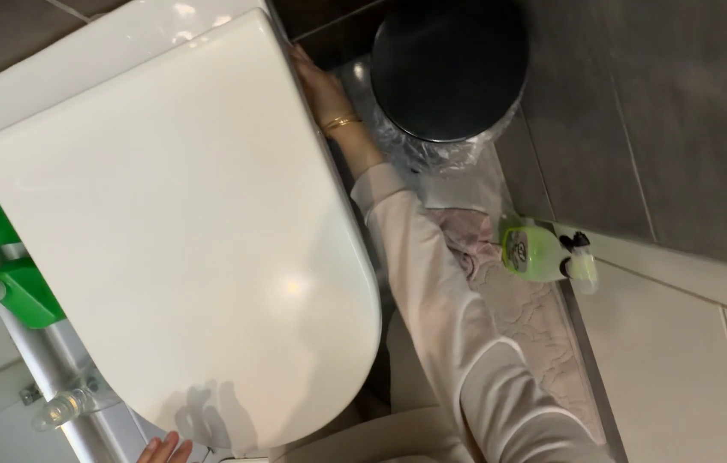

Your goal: Cleaning the exterior and interior of a toilet, including wiping surfaces and applying a gel cleaning stamp.

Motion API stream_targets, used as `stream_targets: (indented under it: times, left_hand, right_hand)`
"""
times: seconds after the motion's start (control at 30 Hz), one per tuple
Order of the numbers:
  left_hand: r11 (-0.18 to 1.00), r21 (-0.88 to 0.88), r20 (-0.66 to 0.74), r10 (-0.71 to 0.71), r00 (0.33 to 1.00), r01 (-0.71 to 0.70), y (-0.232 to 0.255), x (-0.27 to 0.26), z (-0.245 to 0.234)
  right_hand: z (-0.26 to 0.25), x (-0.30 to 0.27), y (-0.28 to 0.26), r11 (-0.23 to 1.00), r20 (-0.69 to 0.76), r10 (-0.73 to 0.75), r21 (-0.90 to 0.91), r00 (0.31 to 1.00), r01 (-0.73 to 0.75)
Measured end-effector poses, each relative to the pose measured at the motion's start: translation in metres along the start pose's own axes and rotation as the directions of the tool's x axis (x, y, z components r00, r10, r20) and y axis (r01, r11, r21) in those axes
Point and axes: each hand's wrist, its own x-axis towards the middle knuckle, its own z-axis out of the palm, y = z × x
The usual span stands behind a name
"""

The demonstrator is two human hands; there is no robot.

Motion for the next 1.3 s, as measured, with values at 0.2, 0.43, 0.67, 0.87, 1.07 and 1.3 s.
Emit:
stream_targets:
  times: [0.2, 0.43, 0.67, 0.87, 1.07, 1.3]
  left_hand:
    - [0.995, 0.078, 0.050, 0.059, 0.997, -0.062, 0.014, -0.014, 0.016]
    - [0.986, 0.020, -0.190, -0.159, 0.969, 0.165, 0.077, 0.033, -0.046]
    - [0.897, -0.070, -0.338, -0.433, 0.836, 0.437, 0.164, 0.100, -0.126]
    - [0.844, -0.107, -0.304, -0.531, 0.791, 0.525, 0.192, 0.097, -0.134]
    - [0.746, -0.246, -0.362, -0.663, 0.655, 0.619, 0.276, 0.139, -0.252]
    - [0.594, -0.634, -0.377, -0.797, 0.472, 0.495, 0.311, 0.104, -0.280]
  right_hand:
    - [-0.053, -0.063, 0.226, 0.936, -0.106, 0.050, 0.353, 0.993, -0.010]
    - [0.021, -0.235, 0.119, 0.842, -0.319, 0.514, 0.363, 0.796, -0.398]
    - [0.066, -0.325, 0.040, 0.950, -0.092, -0.312, -0.021, 0.945, 0.312]
    - [0.052, -0.321, 0.100, 0.981, -0.259, -0.143, 0.093, 0.955, 0.172]
    - [0.078, -0.306, 0.168, 0.687, 0.010, -0.042, 0.726, 0.999, 0.022]
    - [0.193, -0.446, 0.103, 0.853, -0.498, 0.239, 0.518, 0.833, 0.065]
